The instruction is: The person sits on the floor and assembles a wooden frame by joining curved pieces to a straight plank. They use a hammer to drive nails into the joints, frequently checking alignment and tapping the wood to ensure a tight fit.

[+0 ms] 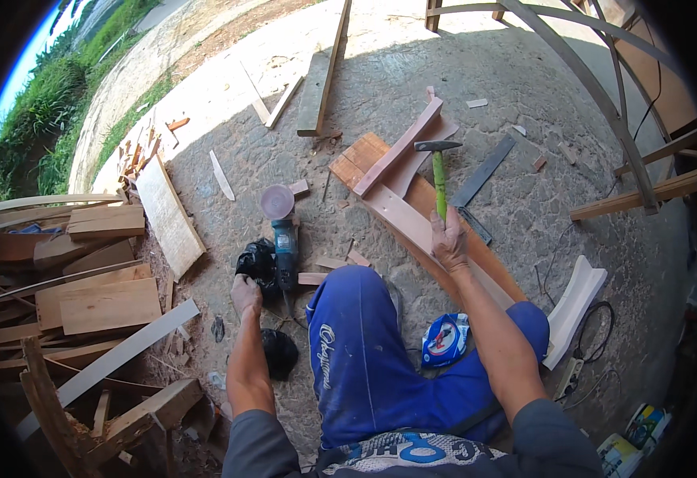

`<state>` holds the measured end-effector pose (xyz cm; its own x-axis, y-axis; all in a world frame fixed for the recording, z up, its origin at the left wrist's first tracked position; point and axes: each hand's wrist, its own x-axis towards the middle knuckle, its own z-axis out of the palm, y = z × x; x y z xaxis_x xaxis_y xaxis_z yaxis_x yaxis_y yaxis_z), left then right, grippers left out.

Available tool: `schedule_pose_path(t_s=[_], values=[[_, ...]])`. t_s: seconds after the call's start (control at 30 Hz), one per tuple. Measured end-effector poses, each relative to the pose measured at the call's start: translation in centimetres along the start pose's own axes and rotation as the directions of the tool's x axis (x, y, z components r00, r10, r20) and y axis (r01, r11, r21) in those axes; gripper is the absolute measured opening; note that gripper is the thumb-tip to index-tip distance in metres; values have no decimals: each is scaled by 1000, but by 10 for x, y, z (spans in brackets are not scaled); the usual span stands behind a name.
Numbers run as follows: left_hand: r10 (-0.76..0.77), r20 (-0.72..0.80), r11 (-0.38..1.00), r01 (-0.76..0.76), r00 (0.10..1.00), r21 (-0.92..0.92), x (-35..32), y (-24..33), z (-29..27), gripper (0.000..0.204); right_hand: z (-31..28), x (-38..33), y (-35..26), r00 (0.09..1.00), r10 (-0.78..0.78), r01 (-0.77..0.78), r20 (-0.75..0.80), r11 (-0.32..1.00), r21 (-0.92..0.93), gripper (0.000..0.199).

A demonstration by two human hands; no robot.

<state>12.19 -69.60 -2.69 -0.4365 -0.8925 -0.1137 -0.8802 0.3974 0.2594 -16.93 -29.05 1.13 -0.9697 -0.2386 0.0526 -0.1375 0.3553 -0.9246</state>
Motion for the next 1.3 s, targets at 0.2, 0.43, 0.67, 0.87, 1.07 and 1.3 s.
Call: schedule_pose_path(t_s=[0.2,0.43,0.67,0.87,1.07,1.3], values=[[-34,-60,958,16,998,-286,0,2,1,23,-1,2,2,1000,15,-15,-7,999,-37,45],[-10,360,159,357,933,-920,-27,130,10,17,-7,1,9,999,11,-8,34,995,-98,50],[419,-171,463,-372,892,-805,-69,258,52,13,-2,3,4,998,20,-15,65,997,-72,48],[382,-35,482,-231,924,-845,-85,300,53,11,-5,2,5,999,-13,16,36,997,-71,47],[425,-315,542,-517,849,-663,-78,298,72,15,-2,2,4,998,-69,70,14,996,-52,43],[473,-268,584,-526,840,-618,-81,300,65,16,-4,1,-3,998,-68,68,-9,998,-4,42]])
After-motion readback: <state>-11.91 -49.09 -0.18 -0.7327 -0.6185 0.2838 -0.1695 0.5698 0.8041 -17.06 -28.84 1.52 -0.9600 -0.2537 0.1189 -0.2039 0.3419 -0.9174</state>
